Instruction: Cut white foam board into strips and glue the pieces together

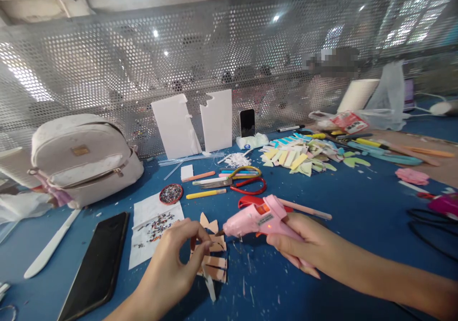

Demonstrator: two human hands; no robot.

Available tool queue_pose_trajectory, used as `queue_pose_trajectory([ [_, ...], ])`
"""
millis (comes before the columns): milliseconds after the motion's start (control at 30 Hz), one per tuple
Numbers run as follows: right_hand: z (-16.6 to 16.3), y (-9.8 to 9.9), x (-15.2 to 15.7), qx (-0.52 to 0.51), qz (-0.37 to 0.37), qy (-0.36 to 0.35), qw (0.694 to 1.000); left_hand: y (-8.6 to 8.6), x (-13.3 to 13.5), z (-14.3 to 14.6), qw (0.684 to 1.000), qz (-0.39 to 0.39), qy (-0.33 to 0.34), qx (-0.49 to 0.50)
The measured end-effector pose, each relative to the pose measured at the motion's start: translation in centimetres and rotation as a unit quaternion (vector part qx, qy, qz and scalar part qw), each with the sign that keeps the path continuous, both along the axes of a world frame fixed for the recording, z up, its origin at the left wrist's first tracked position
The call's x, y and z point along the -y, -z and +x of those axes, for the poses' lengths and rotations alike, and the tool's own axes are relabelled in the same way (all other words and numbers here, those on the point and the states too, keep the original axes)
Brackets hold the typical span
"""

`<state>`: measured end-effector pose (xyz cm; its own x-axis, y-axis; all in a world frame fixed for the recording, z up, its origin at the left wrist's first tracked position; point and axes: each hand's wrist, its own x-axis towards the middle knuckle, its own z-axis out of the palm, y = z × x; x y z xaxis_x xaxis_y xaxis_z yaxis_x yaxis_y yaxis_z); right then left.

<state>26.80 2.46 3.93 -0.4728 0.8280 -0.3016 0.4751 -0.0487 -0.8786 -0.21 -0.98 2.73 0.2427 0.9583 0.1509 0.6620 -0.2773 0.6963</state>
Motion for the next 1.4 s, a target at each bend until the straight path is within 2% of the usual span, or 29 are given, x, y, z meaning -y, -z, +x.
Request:
queue_pose_trajectory([
  [200, 0.3, 0.4, 0.1, -0.002, -0.006, 0.004, 1.000, 0.0, -0.2, 0.0, 1.000, -0.001, -0.021, 0.011],
  [467, -0.1, -0.4, 0.3, 0.000, -0.010, 0.001, 1.000, -0.1, -0.2, -0.1, 1.000, -0.009, -0.003, 0.005],
  [633, -0.3, -0.5, 0.4, -0.001, -0.011, -0.002, 1.000, -0.3, -0.2, 0.0, 1.000, -0.013, -0.015, 0.011],
  [1133, 0.4, 0.5, 0.4, 0.006, -0.017, 0.008, 1.000, -0.5, -0.2, 0.2, 0.999, -0.027, -0.039, 0.022],
  [1400, 0.4, 0.9, 0.2, -0.019, -0.017, 0.003, 1.000, -0.3, -0.3, 0.1, 0.998, -0.039, -0.011, 0.040],
])
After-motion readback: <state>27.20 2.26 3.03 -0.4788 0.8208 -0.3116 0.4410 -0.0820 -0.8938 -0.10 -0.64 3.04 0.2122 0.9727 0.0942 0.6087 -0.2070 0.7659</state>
